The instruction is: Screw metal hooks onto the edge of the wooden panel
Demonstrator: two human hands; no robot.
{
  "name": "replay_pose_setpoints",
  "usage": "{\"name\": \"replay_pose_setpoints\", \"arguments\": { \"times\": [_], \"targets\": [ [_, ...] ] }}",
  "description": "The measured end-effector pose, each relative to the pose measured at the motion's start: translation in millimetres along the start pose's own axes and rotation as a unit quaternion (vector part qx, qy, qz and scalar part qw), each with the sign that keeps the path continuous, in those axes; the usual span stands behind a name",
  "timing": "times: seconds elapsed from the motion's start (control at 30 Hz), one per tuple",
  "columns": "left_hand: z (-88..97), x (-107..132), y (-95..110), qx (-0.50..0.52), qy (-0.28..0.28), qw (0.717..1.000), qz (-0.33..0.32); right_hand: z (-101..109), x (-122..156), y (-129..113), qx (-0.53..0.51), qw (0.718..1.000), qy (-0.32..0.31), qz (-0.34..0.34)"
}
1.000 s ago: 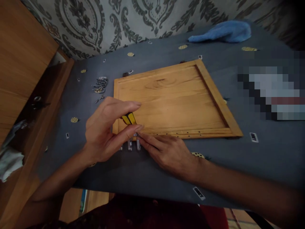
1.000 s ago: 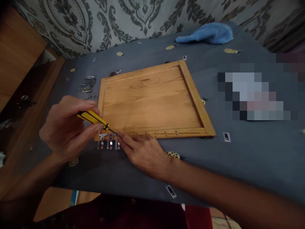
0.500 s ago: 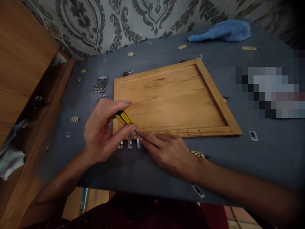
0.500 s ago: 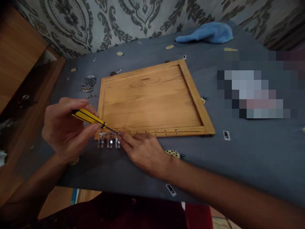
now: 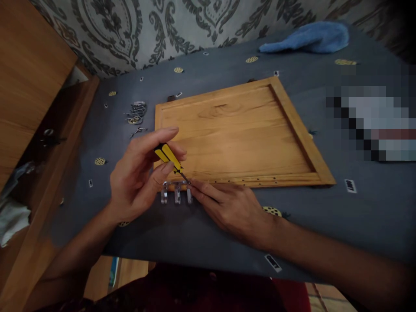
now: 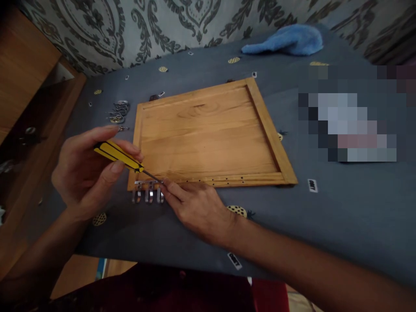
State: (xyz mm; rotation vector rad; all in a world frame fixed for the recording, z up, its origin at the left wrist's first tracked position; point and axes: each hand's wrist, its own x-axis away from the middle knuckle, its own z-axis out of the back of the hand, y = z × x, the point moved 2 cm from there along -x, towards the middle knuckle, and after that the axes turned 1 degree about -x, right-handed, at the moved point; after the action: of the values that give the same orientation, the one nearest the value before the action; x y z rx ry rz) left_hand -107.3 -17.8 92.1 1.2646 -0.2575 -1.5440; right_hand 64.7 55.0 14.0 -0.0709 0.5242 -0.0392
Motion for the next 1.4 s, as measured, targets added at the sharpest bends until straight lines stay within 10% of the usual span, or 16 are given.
{"name": "replay_pose_setpoints", "arguments": {
  "times": [0.3, 0.67, 1.4],
  "targets": [
    [1.4, 0.6, -5.0, -0.100, 0.057, 0.988, -0.102, -1.6, 2.0, 0.3, 0.002, 1.000, -0.008, -0.001],
    [2.7, 1.0, 3.9, -0.018, 0.105, 0.994, -0.023, -1.2, 2.5, 0.7, -0.001, 1.000, -0.016, 0.002],
    [-1.4, 3.9, 2.7, -0.056, 0.057, 0.995, -0.064, 0.6, 1.0, 0.6, -0.004, 1.000, -0.009, 0.007]
  ]
}}
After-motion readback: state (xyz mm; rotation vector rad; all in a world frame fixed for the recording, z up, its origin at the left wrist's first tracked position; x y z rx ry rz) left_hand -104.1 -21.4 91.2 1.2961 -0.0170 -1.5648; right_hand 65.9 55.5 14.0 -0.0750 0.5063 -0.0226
